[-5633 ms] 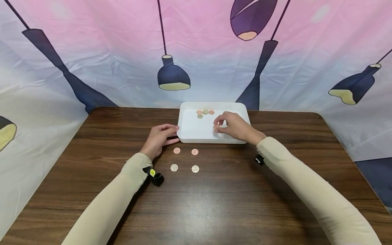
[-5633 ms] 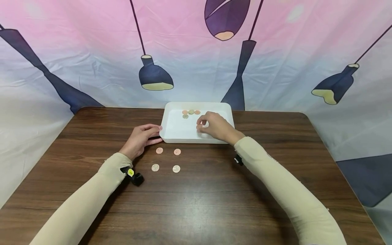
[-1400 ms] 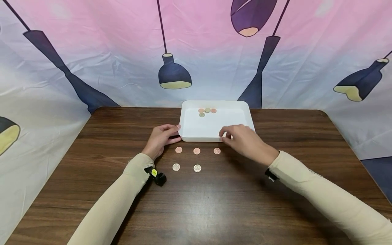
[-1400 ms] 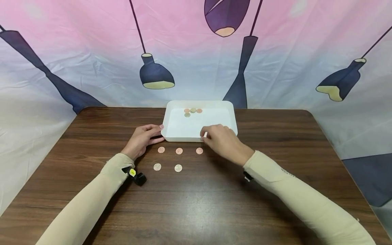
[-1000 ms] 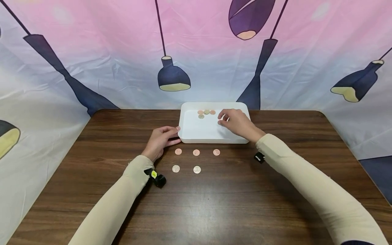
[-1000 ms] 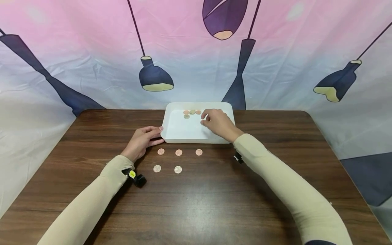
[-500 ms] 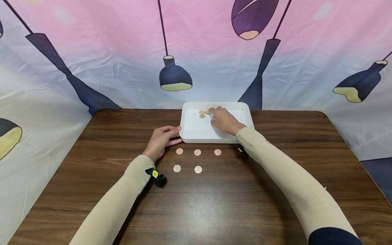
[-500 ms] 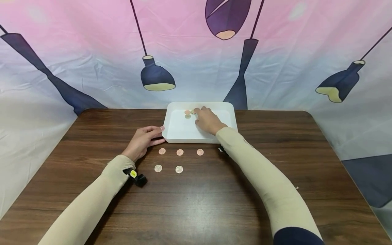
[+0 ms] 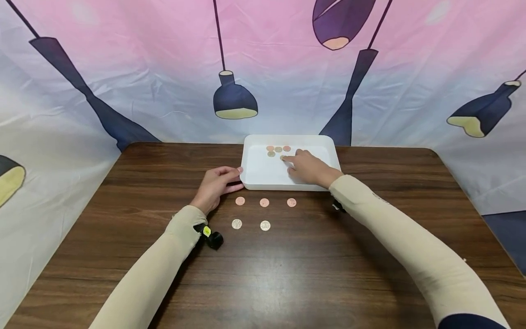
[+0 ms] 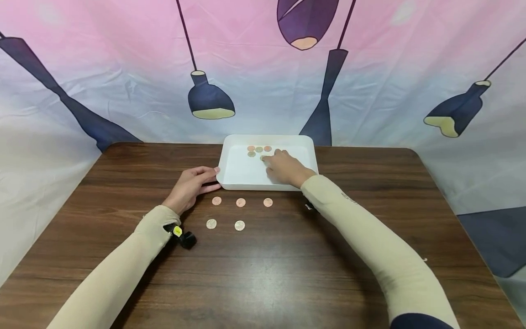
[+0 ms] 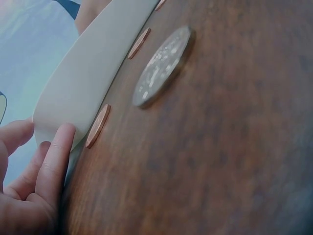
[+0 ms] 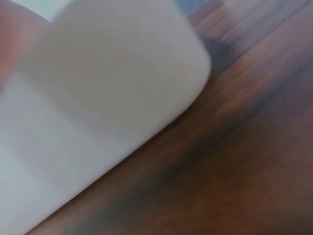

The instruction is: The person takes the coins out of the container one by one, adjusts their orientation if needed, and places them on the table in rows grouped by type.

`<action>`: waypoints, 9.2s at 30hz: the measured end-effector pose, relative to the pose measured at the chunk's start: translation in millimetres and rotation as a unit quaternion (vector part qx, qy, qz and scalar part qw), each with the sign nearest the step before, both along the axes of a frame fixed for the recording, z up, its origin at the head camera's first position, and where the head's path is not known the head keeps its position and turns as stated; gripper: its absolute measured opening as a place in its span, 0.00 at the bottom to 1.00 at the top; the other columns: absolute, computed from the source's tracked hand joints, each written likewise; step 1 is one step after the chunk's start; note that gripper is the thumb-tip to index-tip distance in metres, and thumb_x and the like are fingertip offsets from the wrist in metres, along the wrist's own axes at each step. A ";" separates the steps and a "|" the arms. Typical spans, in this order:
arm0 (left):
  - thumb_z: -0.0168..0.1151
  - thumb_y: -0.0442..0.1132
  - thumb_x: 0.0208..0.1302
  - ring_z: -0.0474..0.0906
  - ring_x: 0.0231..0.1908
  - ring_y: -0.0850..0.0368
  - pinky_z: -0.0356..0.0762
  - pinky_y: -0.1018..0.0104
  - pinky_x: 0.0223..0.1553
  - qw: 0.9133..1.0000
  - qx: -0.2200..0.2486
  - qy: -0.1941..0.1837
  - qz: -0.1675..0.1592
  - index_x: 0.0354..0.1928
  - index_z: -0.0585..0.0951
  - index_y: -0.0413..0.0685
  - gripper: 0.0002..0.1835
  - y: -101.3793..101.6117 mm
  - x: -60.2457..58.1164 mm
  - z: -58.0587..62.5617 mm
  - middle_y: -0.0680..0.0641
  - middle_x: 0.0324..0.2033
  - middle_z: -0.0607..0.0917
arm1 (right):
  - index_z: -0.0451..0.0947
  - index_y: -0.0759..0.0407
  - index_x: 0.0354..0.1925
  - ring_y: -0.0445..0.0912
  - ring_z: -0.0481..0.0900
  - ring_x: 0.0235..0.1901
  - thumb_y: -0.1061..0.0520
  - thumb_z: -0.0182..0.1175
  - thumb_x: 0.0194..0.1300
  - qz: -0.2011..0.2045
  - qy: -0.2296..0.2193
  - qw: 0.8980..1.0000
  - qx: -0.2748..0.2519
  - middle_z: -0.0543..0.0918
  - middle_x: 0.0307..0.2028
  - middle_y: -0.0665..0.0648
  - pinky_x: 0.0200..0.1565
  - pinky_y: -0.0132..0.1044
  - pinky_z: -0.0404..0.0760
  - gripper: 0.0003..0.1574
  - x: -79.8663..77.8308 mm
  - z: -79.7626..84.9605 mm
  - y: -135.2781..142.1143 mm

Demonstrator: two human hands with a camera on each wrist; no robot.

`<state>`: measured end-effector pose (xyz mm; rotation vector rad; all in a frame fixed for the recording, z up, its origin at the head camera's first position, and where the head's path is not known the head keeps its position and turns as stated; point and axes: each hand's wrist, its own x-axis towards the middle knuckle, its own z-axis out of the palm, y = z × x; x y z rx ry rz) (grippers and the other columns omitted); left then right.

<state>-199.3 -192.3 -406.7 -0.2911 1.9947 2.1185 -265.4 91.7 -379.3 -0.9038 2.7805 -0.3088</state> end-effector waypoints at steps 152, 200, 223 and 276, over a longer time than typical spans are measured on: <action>0.52 0.36 0.84 0.71 0.70 0.38 0.91 0.52 0.56 0.987 0.030 0.048 -0.149 0.84 0.58 0.47 0.32 -9.5 -9.7 -5.0 0.41 0.78 0.62 | 0.89 0.47 0.54 0.37 0.80 0.44 0.55 0.73 0.70 0.105 -0.020 0.982 -0.152 0.84 0.46 0.43 0.46 0.36 0.86 0.15 128.5 -16.1 40.7; 0.53 0.35 0.83 0.73 0.68 0.39 0.92 0.52 0.54 0.990 0.037 0.037 -0.131 0.83 0.59 0.44 0.31 -9.2 -9.9 -4.4 0.38 0.76 0.66 | 0.87 0.52 0.49 0.39 0.76 0.36 0.63 0.72 0.68 0.101 -0.050 0.977 -0.180 0.82 0.41 0.45 0.38 0.30 0.81 0.13 122.6 -11.3 42.3; 0.55 0.35 0.83 0.71 0.70 0.38 0.91 0.49 0.55 0.990 0.050 0.031 -0.129 0.82 0.60 0.42 0.31 -11.5 -9.8 -6.9 0.37 0.75 0.67 | 0.80 0.69 0.60 0.61 0.82 0.51 0.63 0.63 0.74 -0.091 -0.040 0.980 -0.172 0.83 0.53 0.70 0.54 0.53 0.85 0.19 0.5 12.1 22.7; 0.55 0.35 0.82 0.70 0.72 0.40 0.91 0.49 0.56 0.991 0.058 0.031 -0.121 0.81 0.62 0.41 0.31 -9.8 -7.9 -5.6 0.38 0.75 0.68 | 0.79 0.67 0.65 0.61 0.80 0.51 0.66 0.66 0.70 -0.029 -0.051 0.986 -0.154 0.83 0.54 0.70 0.54 0.54 0.85 0.26 11.8 -1.1 35.6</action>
